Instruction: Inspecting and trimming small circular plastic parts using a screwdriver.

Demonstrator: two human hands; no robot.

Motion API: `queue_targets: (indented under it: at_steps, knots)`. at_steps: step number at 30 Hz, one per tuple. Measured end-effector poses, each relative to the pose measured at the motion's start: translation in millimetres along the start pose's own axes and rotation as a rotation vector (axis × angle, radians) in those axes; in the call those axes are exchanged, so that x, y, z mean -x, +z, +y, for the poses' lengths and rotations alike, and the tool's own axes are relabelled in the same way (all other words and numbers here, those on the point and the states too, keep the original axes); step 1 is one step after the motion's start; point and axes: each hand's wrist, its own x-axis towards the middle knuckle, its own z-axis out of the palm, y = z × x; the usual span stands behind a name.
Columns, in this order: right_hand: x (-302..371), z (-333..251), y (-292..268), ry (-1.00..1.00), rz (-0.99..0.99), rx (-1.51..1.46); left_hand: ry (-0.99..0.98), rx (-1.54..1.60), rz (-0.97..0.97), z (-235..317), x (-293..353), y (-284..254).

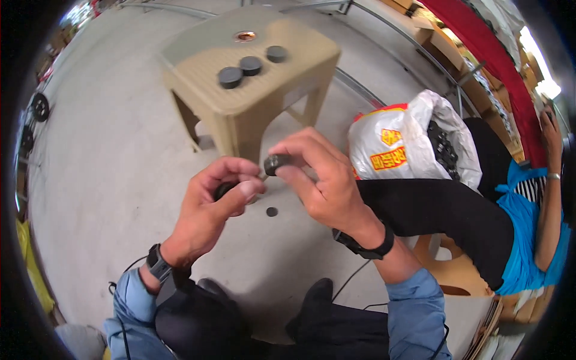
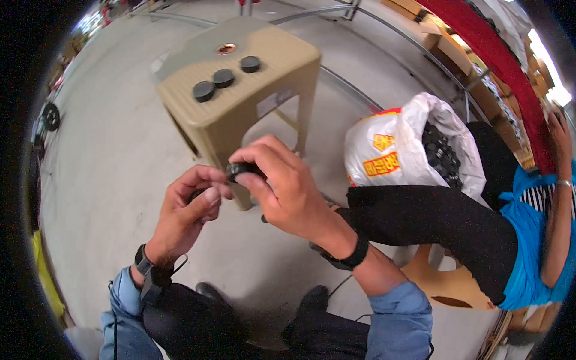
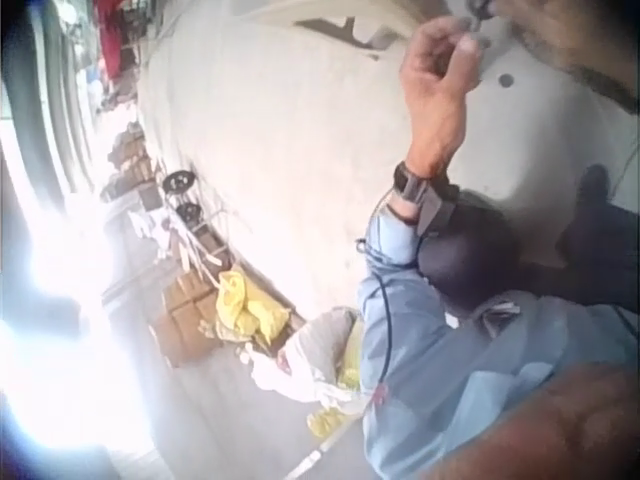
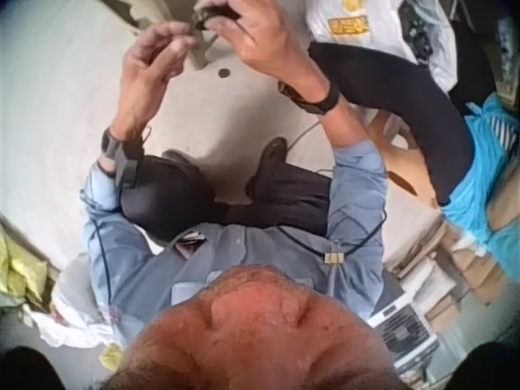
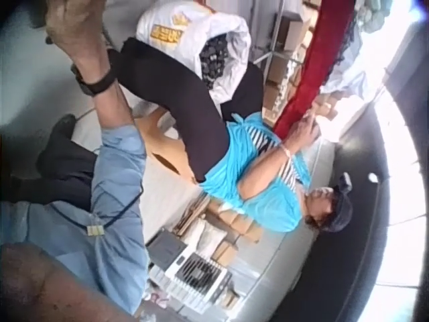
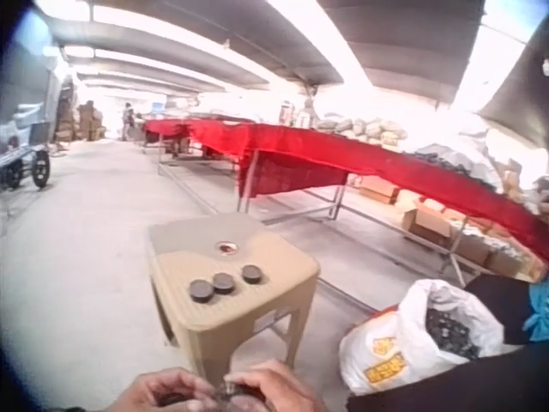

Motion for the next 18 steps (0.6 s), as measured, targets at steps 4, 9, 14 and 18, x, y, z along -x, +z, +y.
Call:
queue_targets:
  at_steps: [4,9,14,18]
  knots:
    - [-1.9,-19.5,8.1,-0.016,-0.195,-0.017,-0.041,0.07,-0.088,4.1,13.1,-13.0]
    - [-21.0,-32.1,16.7,-0.142,-0.358,-0.049,-0.104,0.036,-0.068,20.9,33.5,-24.5]
    - [-30.9,-39.2,18.1,-0.116,-0.469,-0.166,-0.166,0.095,-0.168,28.0,41.5,-34.9]
    - [-34.8,-34.3,16.1,-0.122,-0.428,-0.254,-0.199,0.081,-0.197,30.3,39.5,-34.5]
